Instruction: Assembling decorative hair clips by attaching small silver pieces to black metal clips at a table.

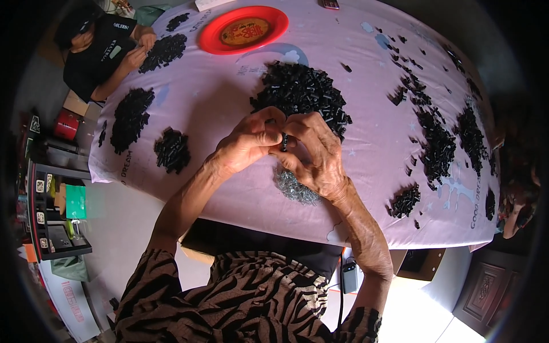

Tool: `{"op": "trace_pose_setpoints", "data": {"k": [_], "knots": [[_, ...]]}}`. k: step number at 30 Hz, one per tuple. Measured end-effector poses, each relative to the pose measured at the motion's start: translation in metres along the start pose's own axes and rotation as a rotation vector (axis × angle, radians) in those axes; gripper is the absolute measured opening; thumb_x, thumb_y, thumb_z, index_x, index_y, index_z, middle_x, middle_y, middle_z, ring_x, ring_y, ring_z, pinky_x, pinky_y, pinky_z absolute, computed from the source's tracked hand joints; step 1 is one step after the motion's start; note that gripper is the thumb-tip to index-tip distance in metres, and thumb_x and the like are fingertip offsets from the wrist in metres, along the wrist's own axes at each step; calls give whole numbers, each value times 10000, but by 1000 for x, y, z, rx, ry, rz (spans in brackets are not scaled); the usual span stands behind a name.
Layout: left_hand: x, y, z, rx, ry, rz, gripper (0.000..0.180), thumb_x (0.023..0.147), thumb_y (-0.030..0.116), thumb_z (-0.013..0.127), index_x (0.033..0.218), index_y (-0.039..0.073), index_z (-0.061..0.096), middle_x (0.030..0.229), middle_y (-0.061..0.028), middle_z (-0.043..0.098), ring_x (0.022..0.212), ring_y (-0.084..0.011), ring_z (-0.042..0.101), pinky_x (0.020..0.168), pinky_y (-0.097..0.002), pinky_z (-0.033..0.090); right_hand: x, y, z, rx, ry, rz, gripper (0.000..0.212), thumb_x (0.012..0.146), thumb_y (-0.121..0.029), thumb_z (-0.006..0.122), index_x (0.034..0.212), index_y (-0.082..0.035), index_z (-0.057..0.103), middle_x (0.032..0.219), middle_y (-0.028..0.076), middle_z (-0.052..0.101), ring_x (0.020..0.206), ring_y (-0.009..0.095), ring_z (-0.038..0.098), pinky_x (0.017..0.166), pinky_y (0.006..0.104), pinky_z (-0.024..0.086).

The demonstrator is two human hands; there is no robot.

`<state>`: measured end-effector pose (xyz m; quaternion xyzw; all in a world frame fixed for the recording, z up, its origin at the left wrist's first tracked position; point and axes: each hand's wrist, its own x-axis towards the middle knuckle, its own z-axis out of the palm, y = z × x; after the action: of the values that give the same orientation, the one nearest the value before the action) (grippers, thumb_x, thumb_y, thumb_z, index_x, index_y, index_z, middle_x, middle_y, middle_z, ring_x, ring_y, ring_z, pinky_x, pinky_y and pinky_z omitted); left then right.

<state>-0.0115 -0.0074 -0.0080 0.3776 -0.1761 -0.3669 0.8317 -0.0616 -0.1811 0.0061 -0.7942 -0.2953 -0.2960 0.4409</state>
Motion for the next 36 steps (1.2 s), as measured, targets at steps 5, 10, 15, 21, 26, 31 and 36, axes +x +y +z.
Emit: {"op": "trace_pose_setpoints", "data": {"k": [5,10,15,21,26,31,36], "knots": [[2,-7,-8,30,-1,31,261,818,3,645,1028,37,495,902,-87,636,895,-175,628,811,-318,516,1,0,2,-14,14,-13,378,653,-94,792,968,-20,597,956,123,568,825,273,582,664,353,506],[2,-8,-5,-7,7,25,275,809,-7,648,1032,32,492,885,-87,642,891,-182,637,809,-320,516,0,-1,3,0,5,16,386,649,-105,800,966,-18,598,948,123,568,834,268,583,667,353,508],[3,-10,-7,13,7,20,344,800,77,692,1069,36,481,924,-62,612,912,-180,618,818,-306,511,1,-3,3,15,17,43,385,642,-118,811,951,-16,604,945,124,571,846,267,584,687,353,508],[4,-9,-6,-26,-9,45,317,809,37,659,1070,35,478,916,-83,626,942,-196,618,848,-321,514,-1,-1,5,114,54,135,397,647,-133,819,973,-21,623,964,99,575,846,221,581,698,314,494],[4,-6,-9,35,39,5,290,814,-10,635,1057,41,485,910,-95,645,929,-193,638,843,-336,525,-3,3,5,111,35,137,403,645,-129,824,977,-23,622,992,95,570,821,197,583,686,300,498],[3,-1,-9,108,17,-25,313,806,28,665,1067,20,492,897,-82,623,906,-176,616,854,-323,498,-4,1,7,143,8,179,403,643,-116,828,972,-30,611,1010,106,569,813,197,588,665,302,516],[0,2,-2,127,69,-23,324,792,20,678,1065,13,504,891,-91,632,893,-174,625,829,-318,506,-2,2,7,109,5,134,456,611,-119,844,979,-37,589,1027,124,574,824,231,599,649,318,531]]}}
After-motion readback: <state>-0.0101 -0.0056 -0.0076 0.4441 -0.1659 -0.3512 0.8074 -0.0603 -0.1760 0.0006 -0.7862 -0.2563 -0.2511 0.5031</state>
